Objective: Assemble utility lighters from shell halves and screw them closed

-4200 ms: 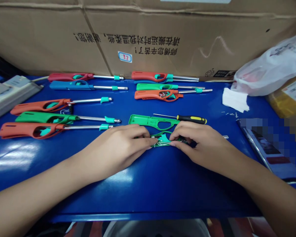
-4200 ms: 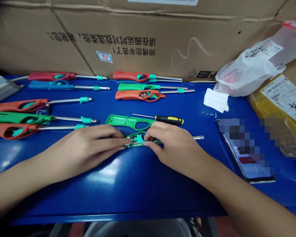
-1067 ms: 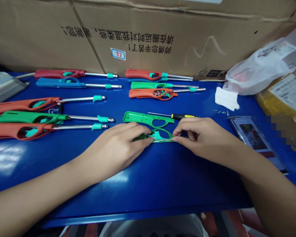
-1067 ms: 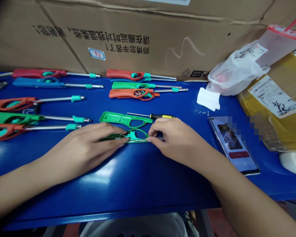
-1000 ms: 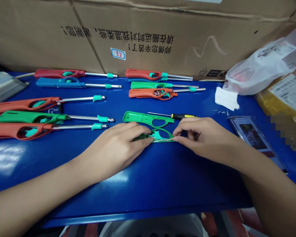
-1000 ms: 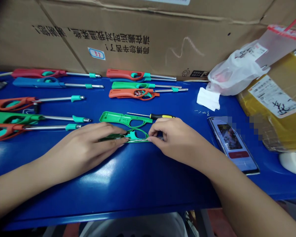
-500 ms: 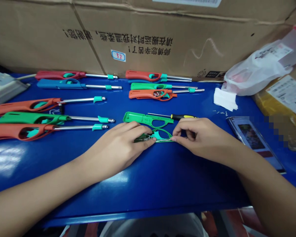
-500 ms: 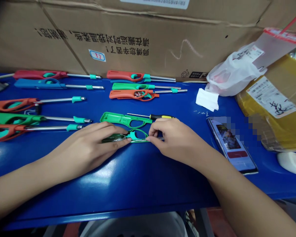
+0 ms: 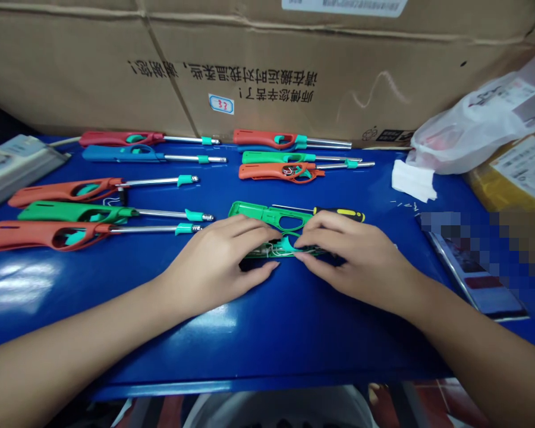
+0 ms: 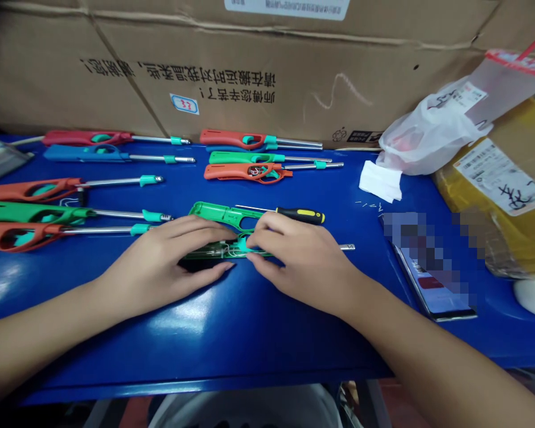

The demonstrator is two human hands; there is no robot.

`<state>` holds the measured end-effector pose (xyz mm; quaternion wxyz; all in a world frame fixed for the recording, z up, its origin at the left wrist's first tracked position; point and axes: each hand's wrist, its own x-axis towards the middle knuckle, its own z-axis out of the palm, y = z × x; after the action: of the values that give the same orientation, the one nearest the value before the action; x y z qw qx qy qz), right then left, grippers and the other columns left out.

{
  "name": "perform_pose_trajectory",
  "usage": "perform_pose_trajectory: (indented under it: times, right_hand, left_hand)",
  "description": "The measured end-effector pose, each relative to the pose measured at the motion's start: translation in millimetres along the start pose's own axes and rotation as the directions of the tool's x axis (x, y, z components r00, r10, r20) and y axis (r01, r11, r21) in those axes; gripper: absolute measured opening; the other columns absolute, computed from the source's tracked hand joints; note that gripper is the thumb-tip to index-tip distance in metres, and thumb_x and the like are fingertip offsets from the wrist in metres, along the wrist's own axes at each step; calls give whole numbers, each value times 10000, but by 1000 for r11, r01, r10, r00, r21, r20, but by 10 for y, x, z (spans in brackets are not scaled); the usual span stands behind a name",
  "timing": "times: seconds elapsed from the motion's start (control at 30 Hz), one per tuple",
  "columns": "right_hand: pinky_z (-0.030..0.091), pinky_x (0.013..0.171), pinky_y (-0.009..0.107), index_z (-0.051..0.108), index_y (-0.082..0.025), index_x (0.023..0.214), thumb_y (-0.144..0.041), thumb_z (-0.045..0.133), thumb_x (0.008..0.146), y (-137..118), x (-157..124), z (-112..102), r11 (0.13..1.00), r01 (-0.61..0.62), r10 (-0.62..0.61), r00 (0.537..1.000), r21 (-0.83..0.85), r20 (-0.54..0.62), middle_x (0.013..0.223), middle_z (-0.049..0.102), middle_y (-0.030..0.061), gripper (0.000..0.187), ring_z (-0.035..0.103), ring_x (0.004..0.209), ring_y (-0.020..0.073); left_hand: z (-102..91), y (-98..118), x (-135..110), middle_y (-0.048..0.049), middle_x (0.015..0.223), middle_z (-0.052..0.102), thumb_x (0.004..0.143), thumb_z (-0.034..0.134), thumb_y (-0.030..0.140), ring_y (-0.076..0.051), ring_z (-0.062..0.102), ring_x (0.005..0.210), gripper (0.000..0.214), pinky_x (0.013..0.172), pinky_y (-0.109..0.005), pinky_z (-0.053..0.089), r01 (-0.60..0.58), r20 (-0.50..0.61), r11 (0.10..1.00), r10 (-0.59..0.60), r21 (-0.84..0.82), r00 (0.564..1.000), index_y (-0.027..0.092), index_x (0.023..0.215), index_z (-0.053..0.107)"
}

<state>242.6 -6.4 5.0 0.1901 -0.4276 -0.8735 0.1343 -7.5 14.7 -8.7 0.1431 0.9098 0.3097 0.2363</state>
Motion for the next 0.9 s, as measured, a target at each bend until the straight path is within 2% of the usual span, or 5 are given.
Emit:
perform_pose_trajectory:
  times: [0.13, 0.33, 0.73, 0.9]
  right_hand:
    - [446, 733, 300, 714, -234, 1048, -255, 529, 1040, -7, -6, 79, 982, 141, -136, 990, -129, 47, 1094, 723, 38, 186, 666, 971, 177]
    - [436, 730, 315, 729, -216, 1044, -233, 510, 1050, -2, 5, 102, 965, 187, -178, 982, -181, 66, 1046, 750, 36, 220, 677, 949, 190]
    - [426, 667, 299, 748, -223, 995, -101, 504, 993, -45, -10, 93, 975, 150, -140, 988, -162, 71, 985, 766, 32, 273, 687, 880, 174]
    - [447, 701, 301, 747, -226, 991, -138, 512, 1012, -50, -8, 96, 984, 122, -112, 991, -132, 77, 973, 761, 30, 252, 685, 898, 181]
  left_hand:
    - [13, -5, -1, -78, 1107, 759, 978, 650, 224, -234, 701, 1041, 278, 926, -389, 574, -28, 20, 997, 30, -73, 999, 163, 1248, 660]
    - [42, 1, -15, -82, 1096, 754, 963, 669, 184, -228, 688, 1040, 285, 933, -382, 569, -39, 2, 992, 40, -118, 999, 139, 1245, 664]
    - [74, 26, -20, -61, 1023, 757, 946, 694, 168, -213, 680, 970, 230, 866, -358, 569, -15, -15, 989, 13, -149, 1000, 150, 1175, 682]
    - [74, 34, -23, -66, 1033, 757, 961, 672, 175, -215, 683, 982, 217, 880, -364, 569, -19, -17, 990, 17, -143, 1000, 157, 1177, 680]
